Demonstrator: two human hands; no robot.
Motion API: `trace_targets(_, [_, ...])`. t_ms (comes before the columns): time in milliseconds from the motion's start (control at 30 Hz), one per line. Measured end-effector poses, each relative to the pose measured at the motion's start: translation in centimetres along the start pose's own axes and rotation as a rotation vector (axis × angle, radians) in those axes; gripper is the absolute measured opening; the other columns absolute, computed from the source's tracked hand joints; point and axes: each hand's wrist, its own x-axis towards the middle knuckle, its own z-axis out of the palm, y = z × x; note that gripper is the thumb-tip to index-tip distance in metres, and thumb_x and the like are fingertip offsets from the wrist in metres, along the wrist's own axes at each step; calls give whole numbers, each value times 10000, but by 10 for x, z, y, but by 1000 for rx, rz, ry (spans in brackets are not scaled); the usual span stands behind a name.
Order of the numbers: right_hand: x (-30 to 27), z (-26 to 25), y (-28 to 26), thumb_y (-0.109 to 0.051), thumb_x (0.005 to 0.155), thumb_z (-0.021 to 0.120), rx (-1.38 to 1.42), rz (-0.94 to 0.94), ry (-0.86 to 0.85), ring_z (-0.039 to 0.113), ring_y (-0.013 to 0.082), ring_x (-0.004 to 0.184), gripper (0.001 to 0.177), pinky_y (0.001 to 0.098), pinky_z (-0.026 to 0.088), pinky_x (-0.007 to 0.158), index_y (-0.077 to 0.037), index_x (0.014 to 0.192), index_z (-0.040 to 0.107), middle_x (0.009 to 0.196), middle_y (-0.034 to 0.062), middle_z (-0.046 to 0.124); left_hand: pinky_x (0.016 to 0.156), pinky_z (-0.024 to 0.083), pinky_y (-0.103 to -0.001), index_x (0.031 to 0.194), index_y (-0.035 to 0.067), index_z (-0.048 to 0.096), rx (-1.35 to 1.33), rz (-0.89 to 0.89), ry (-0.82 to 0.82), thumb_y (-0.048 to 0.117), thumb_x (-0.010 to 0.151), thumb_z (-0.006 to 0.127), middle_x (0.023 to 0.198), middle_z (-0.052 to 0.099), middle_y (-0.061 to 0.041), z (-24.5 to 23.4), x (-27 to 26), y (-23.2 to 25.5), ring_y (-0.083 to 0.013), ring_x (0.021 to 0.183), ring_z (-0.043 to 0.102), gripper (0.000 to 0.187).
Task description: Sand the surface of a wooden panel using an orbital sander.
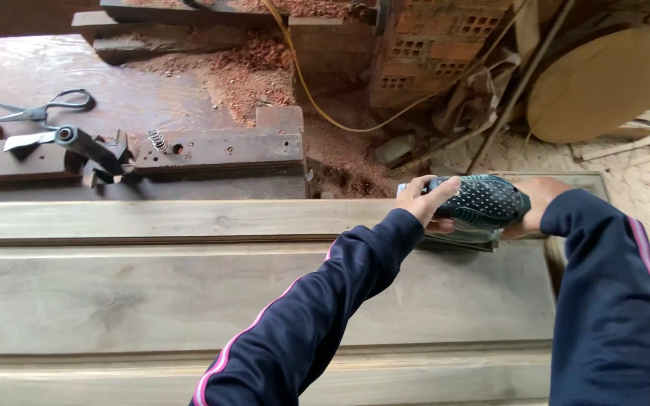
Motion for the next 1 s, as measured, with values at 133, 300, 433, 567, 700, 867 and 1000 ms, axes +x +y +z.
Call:
trace_targets(133, [2, 1, 3, -392, 542, 967, 35, 15, 0, 735, 290, 1026, 647, 389, 560, 916, -185, 1105, 723, 1071, 105, 785, 611, 666, -368, 1428, 51, 472, 18, -18, 10, 499, 753, 800, 1237, 576, -205, 0, -1, 1, -258, 732, 725, 875])
trace_targets(300, [3, -3, -5, -353, 536, 979, 90, 48, -25, 749, 265, 1033, 634, 375, 562, 939, -179, 1098, 743, 1072, 76, 803, 581, 665, -385, 1386, 36, 506, 48, -10, 27, 499, 754, 767, 1186, 611, -202, -9, -1, 6, -277, 706, 740, 825])
trace_targets(433, [6, -11, -23, -323, 527, 987, 98, 9, 5, 738, 274, 1027, 679, 377, 552, 928, -193, 1140, 724, 1067, 82, 800, 558, 626, -360, 1352, 32, 572, 212, 88, 45, 585, 794, 709, 1071, 718, -173, -23, -1, 11, -222, 710, 737, 797])
trace_targets(567, [11, -17, -45, -313, 552, 966, 99, -10, -32, 746, 277, 1013, 633, 383, 556, 908, -195, 1127, 728, 1042, 83, 810, 567, 587, -338, 1334, 86, 617, 301, 55, 98, 630, 780, 687, 1064, 723, -112, -41, -9, 19, -180, 729, 710, 780])
trace_targets(700, [20, -15, -61, -308, 547, 977, 76, 1, -34, 756, 281, 1010, 605, 386, 562, 910, -187, 1094, 748, 1029, 93, 812, 537, 550, -329, 1328, 75, 631, 354, 95, 122, 648, 801, 670, 996, 742, -110, -60, -18, 24, -164, 696, 695, 780])
trace_targets(867, [29, -17, -90, -338, 580, 966, -2, 8, -47, 749, 295, 1021, 568, 400, 564, 916, -181, 1082, 752, 1042, 99, 809, 478, 519, -306, 1351, 88, 602, 361, 105, 158, 574, 793, 706, 869, 697, -99, -85, -26, 22, -140, 649, 652, 747])
trace_targets(1000, [40, -16, -108, -357, 580, 963, -42, -39, -43, 747, 303, 1026, 573, 409, 567, 917, -179, 1081, 746, 1046, 100, 809, 459, 518, -298, 1354, 73, 583, 332, 196, 161, 469, 761, 771, 884, 713, -75, -107, -29, 15, -137, 636, 639, 738])
